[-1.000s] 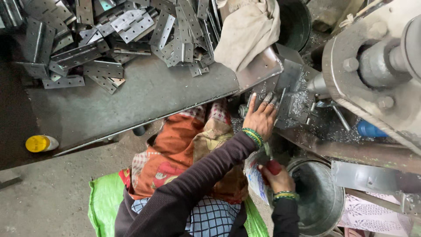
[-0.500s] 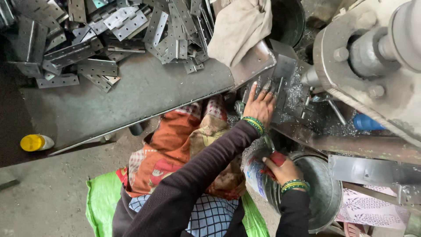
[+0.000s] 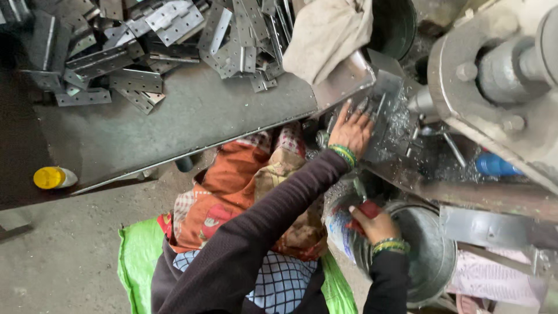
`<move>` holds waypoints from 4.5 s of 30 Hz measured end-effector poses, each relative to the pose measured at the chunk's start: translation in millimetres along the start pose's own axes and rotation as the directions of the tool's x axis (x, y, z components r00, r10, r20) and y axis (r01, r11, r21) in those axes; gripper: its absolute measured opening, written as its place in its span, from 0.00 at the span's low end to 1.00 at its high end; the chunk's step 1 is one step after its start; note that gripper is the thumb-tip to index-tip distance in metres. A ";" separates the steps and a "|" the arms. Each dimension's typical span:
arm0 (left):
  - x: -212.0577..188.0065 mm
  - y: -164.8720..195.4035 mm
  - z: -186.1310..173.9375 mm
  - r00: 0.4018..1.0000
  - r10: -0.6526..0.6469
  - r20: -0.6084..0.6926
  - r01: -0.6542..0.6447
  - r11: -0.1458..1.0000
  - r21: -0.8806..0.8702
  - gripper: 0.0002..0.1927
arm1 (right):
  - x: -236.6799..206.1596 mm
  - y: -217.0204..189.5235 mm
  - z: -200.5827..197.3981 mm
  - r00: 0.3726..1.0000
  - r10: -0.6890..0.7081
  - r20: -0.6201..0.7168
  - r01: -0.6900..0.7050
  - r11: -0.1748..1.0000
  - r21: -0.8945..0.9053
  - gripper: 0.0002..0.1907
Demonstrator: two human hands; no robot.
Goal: The person repeatedly picks metal hinge pieces from a pile, positions them under a drill press, and operates the machine to drill holes. After each piece is drilled, it is placed into a metal bucket. The person occasionally wipes the machine table with a cloth.
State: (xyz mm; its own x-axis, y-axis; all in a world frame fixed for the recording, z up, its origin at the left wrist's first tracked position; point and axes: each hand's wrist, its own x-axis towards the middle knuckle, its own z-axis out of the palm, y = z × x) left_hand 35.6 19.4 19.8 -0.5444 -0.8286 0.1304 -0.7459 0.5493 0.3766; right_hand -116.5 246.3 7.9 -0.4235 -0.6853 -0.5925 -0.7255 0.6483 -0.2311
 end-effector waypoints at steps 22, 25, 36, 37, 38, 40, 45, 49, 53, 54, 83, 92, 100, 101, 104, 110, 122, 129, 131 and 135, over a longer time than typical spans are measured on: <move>55.8 1.6 36.3 0.985 -0.122 -0.118 0.110 0.988 -0.105 0.26 | 4.3 -5.3 30.5 0.989 0.067 -0.134 -0.045 0.985 0.166 0.28; 57.2 -3.6 33.3 0.985 -0.112 -0.133 0.095 0.988 -0.122 0.26 | 22.1 4.3 77.1 0.912 -0.033 -0.410 0.048 0.999 0.026 0.27; 60.1 -10.4 25.2 0.991 -0.096 -0.088 0.089 0.993 -0.082 0.25 | -11.2 -14.5 13.8 0.998 0.061 0.008 -0.061 0.971 0.232 0.30; 60.7 -9.8 28.2 0.986 -0.091 -0.140 0.076 0.991 -0.112 0.25 | -10.6 -13.2 15.7 0.995 0.069 -0.070 -0.050 0.969 0.241 0.27; 62.1 -9.4 30.8 0.975 -0.100 -0.198 0.073 0.987 -0.140 0.26 | -7.8 -11.2 22.9 0.987 0.064 -0.145 -0.027 0.970 0.241 0.26; 63.1 -9.7 34.8 0.985 -0.116 -0.131 0.089 0.977 -0.195 0.25 | 6.4 -9.4 50.6 0.961 0.000 -0.277 0.056 0.980 0.192 0.25; 61.8 -17.3 27.3 0.994 -0.109 -0.021 0.101 0.969 -0.226 0.27 | 28.2 3.2 95.3 0.981 0.040 -0.188 0.025 0.943 0.331 0.25; 72.5 -20.2 0.5 0.937 -0.147 0.316 0.238 0.933 -0.271 0.32 | 10.8 5.9 60.4 0.984 -0.015 -0.178 0.073 0.945 0.320 0.31; 53.2 -10.4 -24.8 0.971 -0.061 0.230 0.090 0.989 -0.118 0.38 | -11.1 -13.3 13.1 0.987 0.048 -0.157 -0.038 0.997 0.067 0.37; 40.5 -7.2 -28.8 0.981 -0.028 0.190 0.052 0.991 -0.124 0.41 | -14.5 -19.9 4.6 0.988 0.031 -0.150 -0.027 0.999 0.030 0.38; -56.8 49.1 -40.6 0.999 -0.051 0.015 0.053 0.947 -0.317 0.33 | 4.2 16.1 31.8 0.997 -0.077 0.010 0.061 0.854 0.516 0.27; -37.8 13.7 -23.9 0.998 -0.029 -0.052 0.024 0.994 -0.102 0.29 | -22.7 -28.7 -32.8 0.995 0.062 -0.081 -0.071 0.992 -0.109 0.42; -23.5 11.9 -28.3 0.997 -0.050 -0.058 0.044 0.994 -0.102 0.33 | -4.2 -10.4 41.5 0.969 0.072 -0.236 -0.058 0.996 0.064 0.39; -23.6 11.4 -28.5 0.997 -0.045 -0.063 0.039 0.995 -0.093 0.33 | 0.3 -9.6 57.9 0.953 0.090 -0.289 -0.083 0.996 0.038 0.39; -26.3 8.5 -28.8 0.999 -0.052 -0.003 0.051 0.991 -0.126 0.28 | 7.5 -9.7 68.5 0.950 0.067 -0.306 -0.051 0.997 0.060 0.38; -29.0 6.2 -31.7 1.000 -0.028 -0.007 0.027 0.998 -0.062 0.32 | -18.8 -27.7 -15.3 0.994 0.075 -0.083 -0.082 0.993 -0.087 0.36; -39.6 -0.7 -35.0 0.983 -0.022 -0.181 -0.006 0.989 -0.148 0.27 | 15.3 3.5 93.2 0.930 -0.050 -0.365 0.149 0.958 0.247 0.34; -27.9 5.2 -24.7 0.999 -0.020 -0.037 0.016 0.994 -0.106 0.24 | -9.6 -15.4 1.0 0.993 0.067 -0.092 -0.071 0.997 -0.035 0.29; -17.5 7.2 -23.2 0.998 -0.028 -0.055 0.024 0.997 -0.077 0.25 | -4.0 -9.7 9.2 0.989 0.093 -0.116 -0.090 0.995 0.030 0.31; -16.1 8.1 -20.7 0.981 -0.061 -0.185 0.038 0.991 -0.127 0.24 | 32.9 13.1 82.9 0.937 0.000 -0.349 0.007 1.000 0.018 0.35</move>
State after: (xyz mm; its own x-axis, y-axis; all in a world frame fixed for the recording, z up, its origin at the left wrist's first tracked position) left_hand 46.2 35.0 39.7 -0.4175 -0.8662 0.2745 -0.7110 0.4996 0.4949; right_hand -94.9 259.8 -78.5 -0.5861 -0.7583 -0.2855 -0.7186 0.6493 -0.2492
